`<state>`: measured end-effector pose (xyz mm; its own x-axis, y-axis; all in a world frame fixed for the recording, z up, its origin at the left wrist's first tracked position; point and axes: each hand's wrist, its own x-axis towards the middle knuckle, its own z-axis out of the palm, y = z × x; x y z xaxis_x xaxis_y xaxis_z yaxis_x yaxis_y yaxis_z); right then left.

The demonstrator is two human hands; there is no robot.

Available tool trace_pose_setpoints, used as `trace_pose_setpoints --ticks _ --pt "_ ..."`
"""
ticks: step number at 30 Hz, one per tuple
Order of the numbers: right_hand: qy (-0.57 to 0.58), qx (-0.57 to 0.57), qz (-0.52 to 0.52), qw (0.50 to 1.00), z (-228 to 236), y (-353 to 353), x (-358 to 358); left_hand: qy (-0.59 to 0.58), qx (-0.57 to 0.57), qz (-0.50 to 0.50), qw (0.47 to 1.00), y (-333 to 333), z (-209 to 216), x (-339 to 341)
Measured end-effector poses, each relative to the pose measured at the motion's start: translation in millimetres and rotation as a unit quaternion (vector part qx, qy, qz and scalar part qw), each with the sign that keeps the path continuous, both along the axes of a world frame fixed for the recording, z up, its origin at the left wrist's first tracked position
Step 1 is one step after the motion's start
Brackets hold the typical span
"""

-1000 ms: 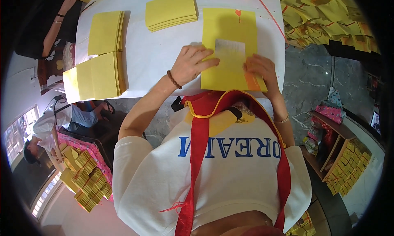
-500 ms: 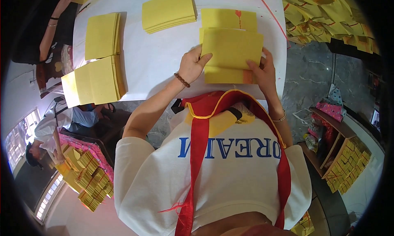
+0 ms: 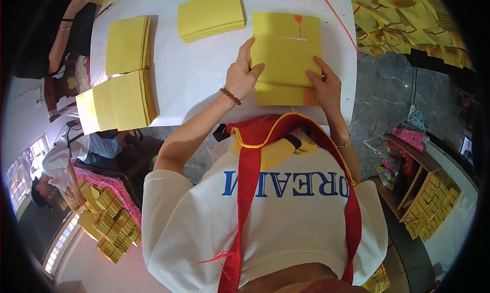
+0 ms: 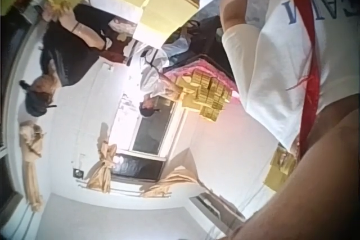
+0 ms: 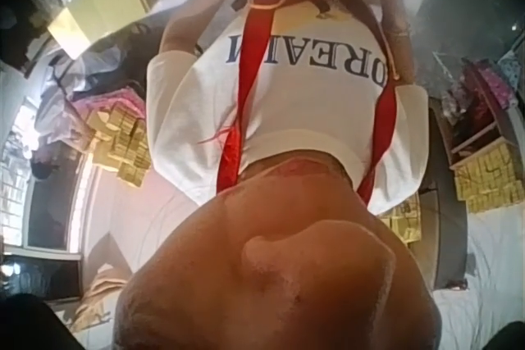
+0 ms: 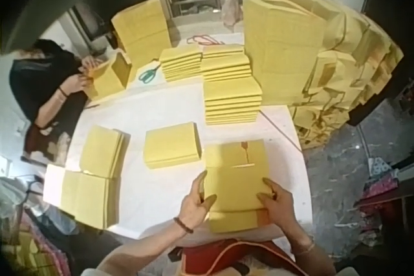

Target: Stack and organize yellow joss paper sheets at a production table.

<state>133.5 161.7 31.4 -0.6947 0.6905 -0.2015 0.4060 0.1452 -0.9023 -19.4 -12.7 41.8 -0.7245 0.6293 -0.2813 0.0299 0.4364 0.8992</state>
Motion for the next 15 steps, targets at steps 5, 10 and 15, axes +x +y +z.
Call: trace_pose_setpoints --ticks 5,10,15 --pt "-0.023 -0.01 0.016 1.0 0.2 3.1 -1.1 0.199 -0.05 -0.028 0.978 0.9 9.7 -2.6" --pt "-0.005 -0.014 0.001 1.0 -0.4 2.8 -6.3 0.529 -0.049 -0.138 0.836 33.1 22.4 6.1" --pt "-0.004 0.035 0.016 0.999 3.4 4.4 -7.2 0.511 -0.069 -0.245 0.821 51.2 -10.9 19.0"
